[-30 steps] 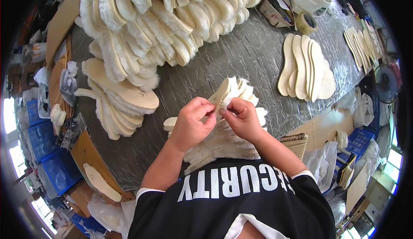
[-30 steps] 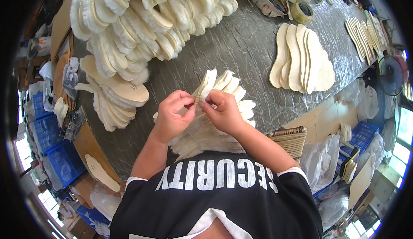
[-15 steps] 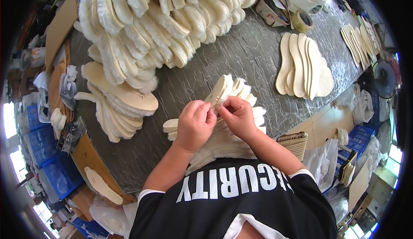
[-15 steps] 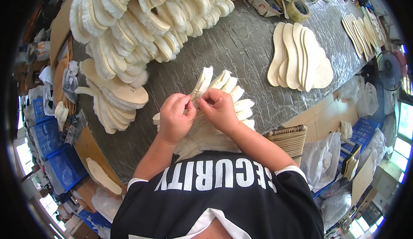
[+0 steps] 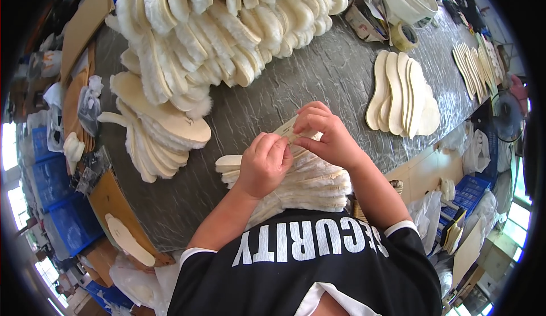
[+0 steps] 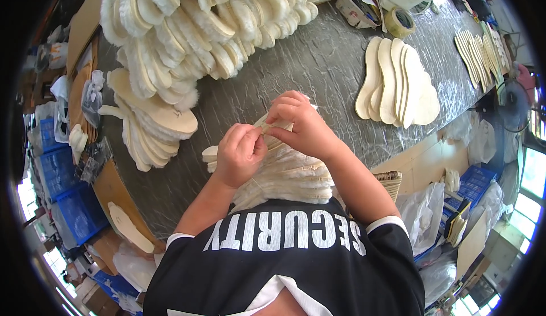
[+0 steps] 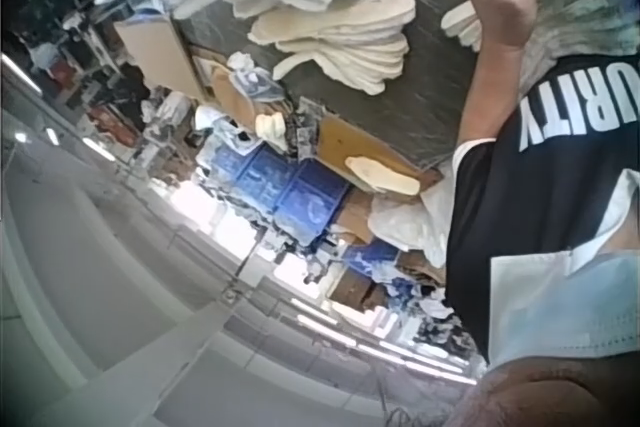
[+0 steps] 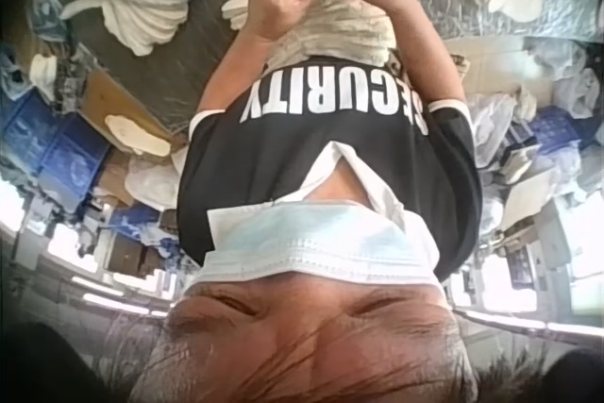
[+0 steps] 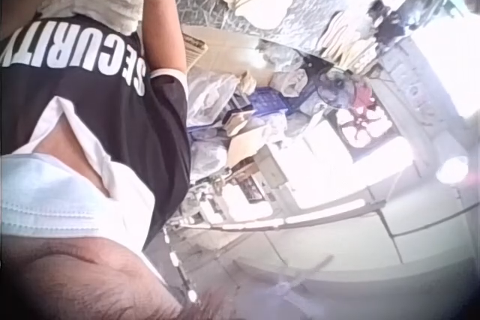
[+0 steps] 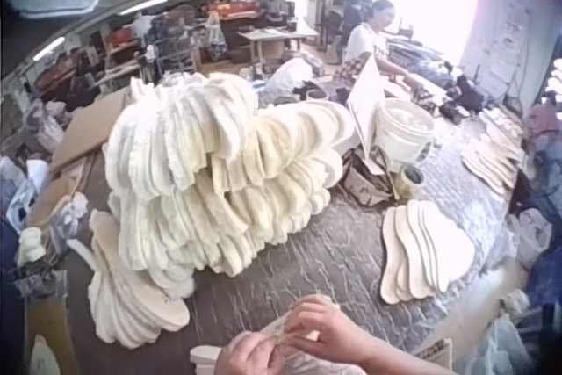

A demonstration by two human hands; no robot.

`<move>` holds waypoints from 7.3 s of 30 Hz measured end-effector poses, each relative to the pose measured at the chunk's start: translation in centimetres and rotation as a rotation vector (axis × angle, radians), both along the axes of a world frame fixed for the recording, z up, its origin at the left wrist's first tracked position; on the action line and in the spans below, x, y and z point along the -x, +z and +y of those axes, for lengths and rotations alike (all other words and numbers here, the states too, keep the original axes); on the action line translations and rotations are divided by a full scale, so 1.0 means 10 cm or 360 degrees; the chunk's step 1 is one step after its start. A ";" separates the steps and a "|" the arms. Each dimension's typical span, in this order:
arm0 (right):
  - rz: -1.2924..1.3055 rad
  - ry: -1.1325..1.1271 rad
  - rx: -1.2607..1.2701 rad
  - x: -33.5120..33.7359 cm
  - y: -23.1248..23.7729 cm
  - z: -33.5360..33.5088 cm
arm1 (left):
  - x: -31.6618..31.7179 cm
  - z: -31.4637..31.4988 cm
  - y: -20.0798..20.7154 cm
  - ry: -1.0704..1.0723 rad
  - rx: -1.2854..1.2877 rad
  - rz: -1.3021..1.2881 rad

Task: Gathering and stacking soft white shoe insoles at a manufacturing station.

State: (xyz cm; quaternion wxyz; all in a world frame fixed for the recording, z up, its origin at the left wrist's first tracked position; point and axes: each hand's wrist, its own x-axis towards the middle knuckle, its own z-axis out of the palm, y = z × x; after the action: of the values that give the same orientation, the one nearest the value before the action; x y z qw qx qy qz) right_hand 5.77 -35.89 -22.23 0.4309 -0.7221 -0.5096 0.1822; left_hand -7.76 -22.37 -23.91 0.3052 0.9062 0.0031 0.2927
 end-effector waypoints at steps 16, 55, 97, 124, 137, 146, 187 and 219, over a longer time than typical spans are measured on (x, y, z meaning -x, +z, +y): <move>0.0164 -0.0040 -0.0101 -0.01 -0.02 0.01 | 0.07 0.15 0.00 -0.0215 0.1095 0.0424; 0.0998 -0.0379 -0.0403 0.05 -0.27 -0.19 | -0.16 -0.02 -0.03 -0.0035 0.0648 0.0269; 0.1025 -0.0514 -0.0362 0.05 -0.27 -0.03 | -0.42 -0.01 0.22 -0.0017 0.0079 0.0207; 0.2434 -0.0351 -0.0927 0.06 -0.45 -0.24 | -0.02 -0.35 -0.29 -0.0296 -0.0039 0.0072; 0.2327 -0.0255 -0.0916 0.05 -0.55 -0.30 | 0.13 -0.12 -0.10 -0.0217 0.0213 0.0538; 0.1075 -0.0574 -0.0375 0.10 -0.20 -0.37 | -0.01 0.11 -0.04 -0.0174 0.0253 0.0580; -0.1190 -0.0335 0.0513 1.32 -0.54 -0.87 | -0.06 -0.07 -0.32 -0.0098 0.0029 0.0609; -0.0988 -0.0692 0.0176 1.47 -0.67 -1.28 | 0.10 -0.28 -0.17 -0.0135 -0.0090 0.0617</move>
State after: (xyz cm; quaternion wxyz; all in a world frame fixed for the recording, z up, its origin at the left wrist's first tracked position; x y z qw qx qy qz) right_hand -8.94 -48.73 -28.92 0.2451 -0.8564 -0.4400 -0.1135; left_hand -8.78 -25.15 -25.64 0.2853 0.9531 0.0155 0.0995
